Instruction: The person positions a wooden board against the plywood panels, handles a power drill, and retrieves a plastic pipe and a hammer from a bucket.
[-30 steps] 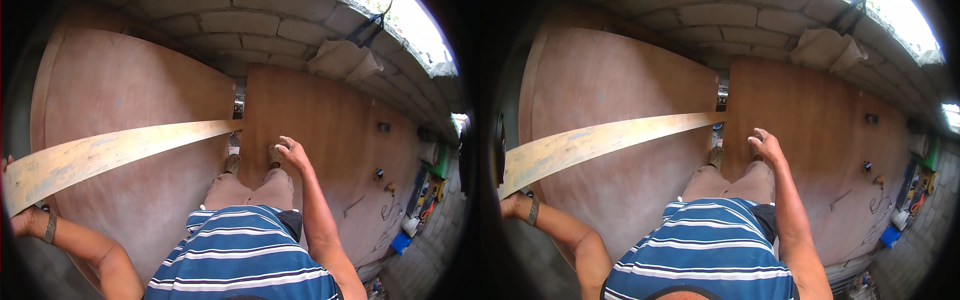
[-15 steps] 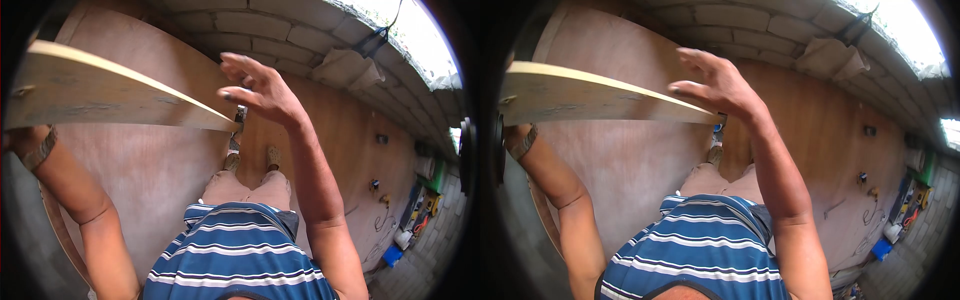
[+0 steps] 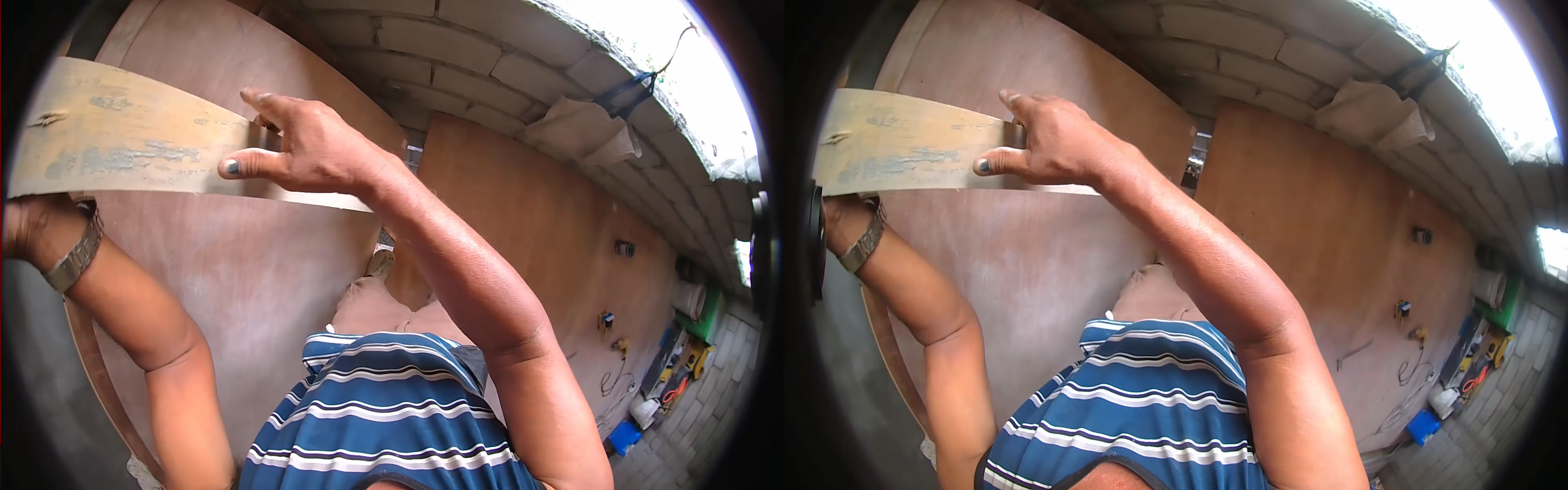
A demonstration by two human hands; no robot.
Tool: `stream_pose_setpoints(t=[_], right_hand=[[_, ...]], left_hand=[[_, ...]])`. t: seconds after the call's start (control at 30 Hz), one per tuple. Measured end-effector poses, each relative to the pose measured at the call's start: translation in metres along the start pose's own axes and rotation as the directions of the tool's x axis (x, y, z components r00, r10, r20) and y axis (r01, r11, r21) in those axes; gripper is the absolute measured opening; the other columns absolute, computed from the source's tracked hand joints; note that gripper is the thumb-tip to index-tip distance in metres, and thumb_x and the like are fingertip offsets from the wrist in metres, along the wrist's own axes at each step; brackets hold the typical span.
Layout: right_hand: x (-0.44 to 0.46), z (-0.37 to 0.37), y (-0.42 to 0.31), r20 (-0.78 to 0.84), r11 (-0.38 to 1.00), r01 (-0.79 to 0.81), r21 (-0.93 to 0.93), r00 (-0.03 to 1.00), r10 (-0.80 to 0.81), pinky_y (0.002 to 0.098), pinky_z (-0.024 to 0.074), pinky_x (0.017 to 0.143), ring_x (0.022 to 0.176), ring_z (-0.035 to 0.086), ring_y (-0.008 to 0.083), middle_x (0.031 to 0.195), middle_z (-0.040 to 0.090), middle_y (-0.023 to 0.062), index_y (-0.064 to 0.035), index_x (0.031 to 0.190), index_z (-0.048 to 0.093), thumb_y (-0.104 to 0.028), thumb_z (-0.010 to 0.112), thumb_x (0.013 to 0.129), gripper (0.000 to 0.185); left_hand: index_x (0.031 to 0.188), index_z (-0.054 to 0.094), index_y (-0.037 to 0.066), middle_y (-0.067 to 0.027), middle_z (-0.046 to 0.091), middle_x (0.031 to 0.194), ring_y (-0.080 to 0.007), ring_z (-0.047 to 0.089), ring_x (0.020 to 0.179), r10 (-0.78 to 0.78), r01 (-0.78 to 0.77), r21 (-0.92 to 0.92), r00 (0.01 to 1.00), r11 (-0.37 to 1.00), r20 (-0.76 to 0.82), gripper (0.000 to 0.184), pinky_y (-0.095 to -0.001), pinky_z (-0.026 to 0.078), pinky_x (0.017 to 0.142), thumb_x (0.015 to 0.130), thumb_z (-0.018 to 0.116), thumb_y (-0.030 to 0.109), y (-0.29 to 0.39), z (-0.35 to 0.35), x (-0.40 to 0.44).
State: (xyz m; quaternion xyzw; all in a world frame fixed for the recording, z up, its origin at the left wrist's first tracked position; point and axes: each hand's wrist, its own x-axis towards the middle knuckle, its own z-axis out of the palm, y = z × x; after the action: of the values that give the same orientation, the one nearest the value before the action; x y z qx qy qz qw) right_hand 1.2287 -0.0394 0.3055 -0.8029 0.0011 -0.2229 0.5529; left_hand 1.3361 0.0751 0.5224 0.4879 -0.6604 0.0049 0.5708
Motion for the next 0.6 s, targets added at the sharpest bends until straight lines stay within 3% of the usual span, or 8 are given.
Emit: stream_pose_setpoints(t=[0.1, 0.13, 0.2, 0.33, 0.43, 0.5, 0.57, 0.6], right_hand=[[0.015, 0.005, 0.002, 0.143, 0.996, -0.091, 0.024, 0.986, 0.086, 0.0418, 0.0489, 0.091, 0.105, 0.060, 0.0374, 0.113, 0.061, 0.0265, 0.0058, 0.127, 0.052, -0.067, 0.065, 0.074, 0.091], [0.016, 0.006, 0.002, 0.145, 0.994, -0.097, -0.057, 0.984, 0.104, 0.0419, 0.0496, 0.088, 0.106, 0.060, 0.0358, 0.111, 0.061, 0.0263, 0.0056, 0.122, 0.055, -0.066, 0.062, 0.077, 0.085], [0.022, 0.019, 0.011, 0.193, 0.994, -0.101, -0.042, 0.975, 0.107, 0.0421, 0.0495, 0.089, 0.108, 0.059, 0.0359, 0.114, 0.059, 0.0252, 0.0042, 0.124, 0.055, -0.070, 0.060, 0.076, 0.089], [0.026, 0.027, 0.013, 0.278, 0.990, -0.136, -0.041, 0.950, 0.142, 0.0438, 0.0474, 0.095, 0.117, 0.053, 0.0371, 0.122, 0.055, 0.0250, 0.0002, 0.132, 0.048, -0.069, 0.060, 0.075, 0.091], [0.018, 0.029, 0.031, 0.218, 0.991, -0.111, -0.078, 0.968, 0.126, 0.0440, 0.0458, 0.098, 0.122, 0.049, 0.0373, 0.130, 0.049, 0.0252, -0.0031, 0.138, 0.042, -0.068, 0.062, 0.075, 0.092], [0.010, 0.010, 0.043, 0.224, 0.981, -0.185, -0.060, 0.955, 0.194, 0.0425, 0.0428, 0.102, 0.124, 0.049, 0.0336, 0.136, 0.045, 0.0245, -0.0055, 0.140, 0.039, -0.058, 0.067, 0.078, 0.086], [-0.008, -0.017, 0.052, 0.249, 0.903, -0.428, 0.024, 0.878, 0.409, 0.0403, 0.0425, 0.101, 0.123, 0.050, 0.0305, 0.135, 0.048, 0.0225, -0.0055, 0.141, 0.039, -0.050, 0.065, 0.083, 0.078], [-0.020, -0.027, 0.063, 0.206, 0.887, -0.460, 0.032, 0.872, 0.444, 0.0391, 0.0425, 0.101, 0.122, 0.051, 0.0292, 0.132, 0.051, 0.0210, -0.0054, 0.141, 0.039, -0.047, 0.065, 0.085, 0.074]], left_hand=[[0.143, 0.016, 0.030, -0.0180, 0.057, 0.102, -0.0320, 0.063, 0.078, -0.034, 0.043, 0.087, 0.994, 0.995, -0.105, 0.082, -0.0488, 0.057, 0.066, 0.081, 0.051, 0.070, -0.001, -0.003, -0.009], [0.144, 0.013, 0.030, -0.0180, 0.057, 0.102, -0.0317, 0.063, 0.079, -0.049, 0.060, 0.079, 0.989, 0.995, -0.137, 0.083, -0.0487, 0.057, 0.066, 0.081, 0.051, 0.069, -0.001, -0.005, -0.014], [0.144, 0.009, 0.030, -0.0176, 0.057, 0.101, -0.0310, 0.063, 0.080, -0.113, 0.115, -0.001, 0.973, 0.993, -0.202, 0.084, -0.0481, 0.058, 0.067, 0.082, 0.052, 0.067, 0.002, -0.019, -0.020], [0.145, 0.012, 0.026, -0.0171, 0.056, 0.100, -0.0307, 0.062, 0.082, -0.153, 0.185, 0.063, 0.929, 0.981, -0.338, 0.084, -0.0471, 0.058, 0.068, 0.082, 0.053, 0.066, -0.005, -0.030, -0.031], [0.139, 0.025, 0.015, -0.0201, 0.055, 0.109, -0.0355, 0.057, 0.094, -0.210, 0.320, 0.096, 0.791, 0.943, -0.575, 0.079, -0.0517, 0.049, 0.080, 0.082, 0.052, 0.062, -0.009, -0.047, -0.039], [0.133, 0.037, 0.005, -0.0229, 0.053, 0.117, -0.0402, 0.052, 0.107, -0.267, 0.424, 0.048, 0.649, 0.904, -0.713, 0.076, -0.0564, 0.041, 0.093, 0.082, 0.051, 0.058, -0.019, -0.076, -0.049], [0.127, 0.048, -0.005, -0.0258, 0.051, 0.126, -0.0450, 0.046, 0.119, -0.308, 0.514, -0.021, 0.480, 0.858, -0.821, 0.076, -0.0611, 0.032, 0.105, 0.082, 0.049, 0.055, -0.029, -0.113, -0.061], [0.129, 0.045, -0.007, -0.0281, 0.050, 0.127, -0.0477, 0.045, 0.120, -0.325, 0.492, -0.060, 0.474, 0.869, -0.818, 0.078, -0.0623, 0.030, 0.106, 0.082, 0.049, 0.055, -0.033, -0.126, -0.070]])
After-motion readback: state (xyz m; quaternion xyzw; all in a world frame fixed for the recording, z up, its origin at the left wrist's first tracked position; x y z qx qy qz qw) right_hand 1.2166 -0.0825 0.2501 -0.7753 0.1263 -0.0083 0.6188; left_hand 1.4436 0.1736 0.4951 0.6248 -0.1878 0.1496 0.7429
